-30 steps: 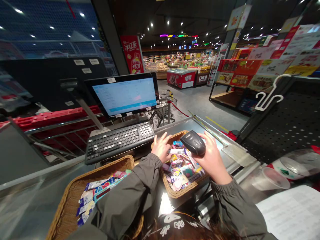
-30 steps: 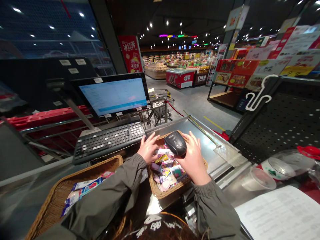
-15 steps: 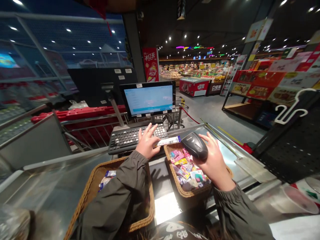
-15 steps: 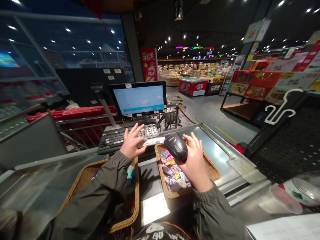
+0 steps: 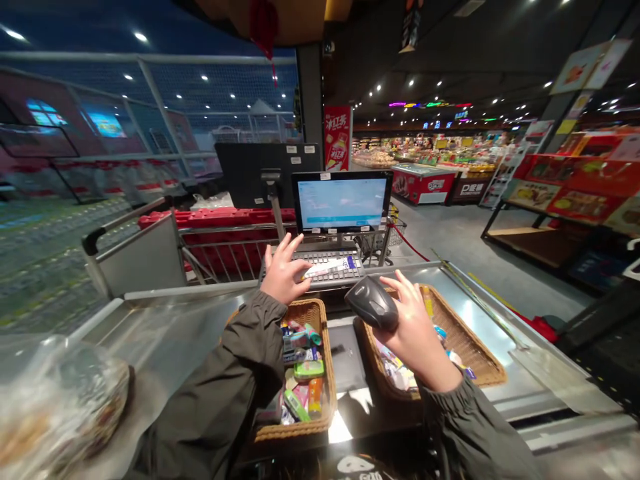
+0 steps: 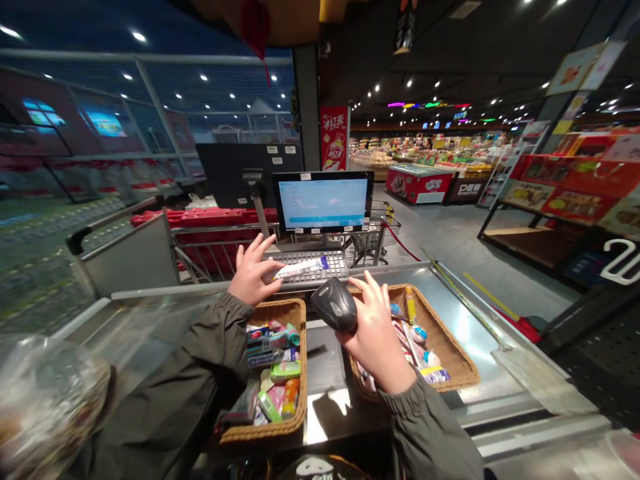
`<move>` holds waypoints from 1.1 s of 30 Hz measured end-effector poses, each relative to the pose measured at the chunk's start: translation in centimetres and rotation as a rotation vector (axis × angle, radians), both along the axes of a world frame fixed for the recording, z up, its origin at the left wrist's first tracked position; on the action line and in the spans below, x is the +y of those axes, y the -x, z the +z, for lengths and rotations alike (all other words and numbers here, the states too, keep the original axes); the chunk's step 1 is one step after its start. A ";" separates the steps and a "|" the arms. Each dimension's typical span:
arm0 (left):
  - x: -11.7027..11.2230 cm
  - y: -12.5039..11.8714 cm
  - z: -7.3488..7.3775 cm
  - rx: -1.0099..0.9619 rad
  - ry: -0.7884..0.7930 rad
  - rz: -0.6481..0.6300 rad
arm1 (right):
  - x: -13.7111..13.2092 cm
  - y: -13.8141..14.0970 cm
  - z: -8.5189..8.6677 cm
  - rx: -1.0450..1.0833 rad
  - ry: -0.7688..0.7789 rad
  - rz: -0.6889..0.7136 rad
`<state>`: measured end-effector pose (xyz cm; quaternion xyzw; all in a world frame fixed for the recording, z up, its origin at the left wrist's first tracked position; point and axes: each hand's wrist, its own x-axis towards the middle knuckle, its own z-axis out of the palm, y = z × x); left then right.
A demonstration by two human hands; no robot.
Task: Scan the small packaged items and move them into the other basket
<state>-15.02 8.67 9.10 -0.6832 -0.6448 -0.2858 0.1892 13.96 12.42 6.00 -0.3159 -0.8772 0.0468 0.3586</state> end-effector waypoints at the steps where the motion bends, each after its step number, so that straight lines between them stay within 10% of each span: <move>1: -0.3 0.3 0.1 0.000 -0.004 0.008 | -0.2 0.3 0.0 -0.003 0.001 0.009; 33: -2.4 4.8 -1.8 -0.009 0.039 0.028 | -1.9 4.3 -0.7 -0.039 0.032 0.015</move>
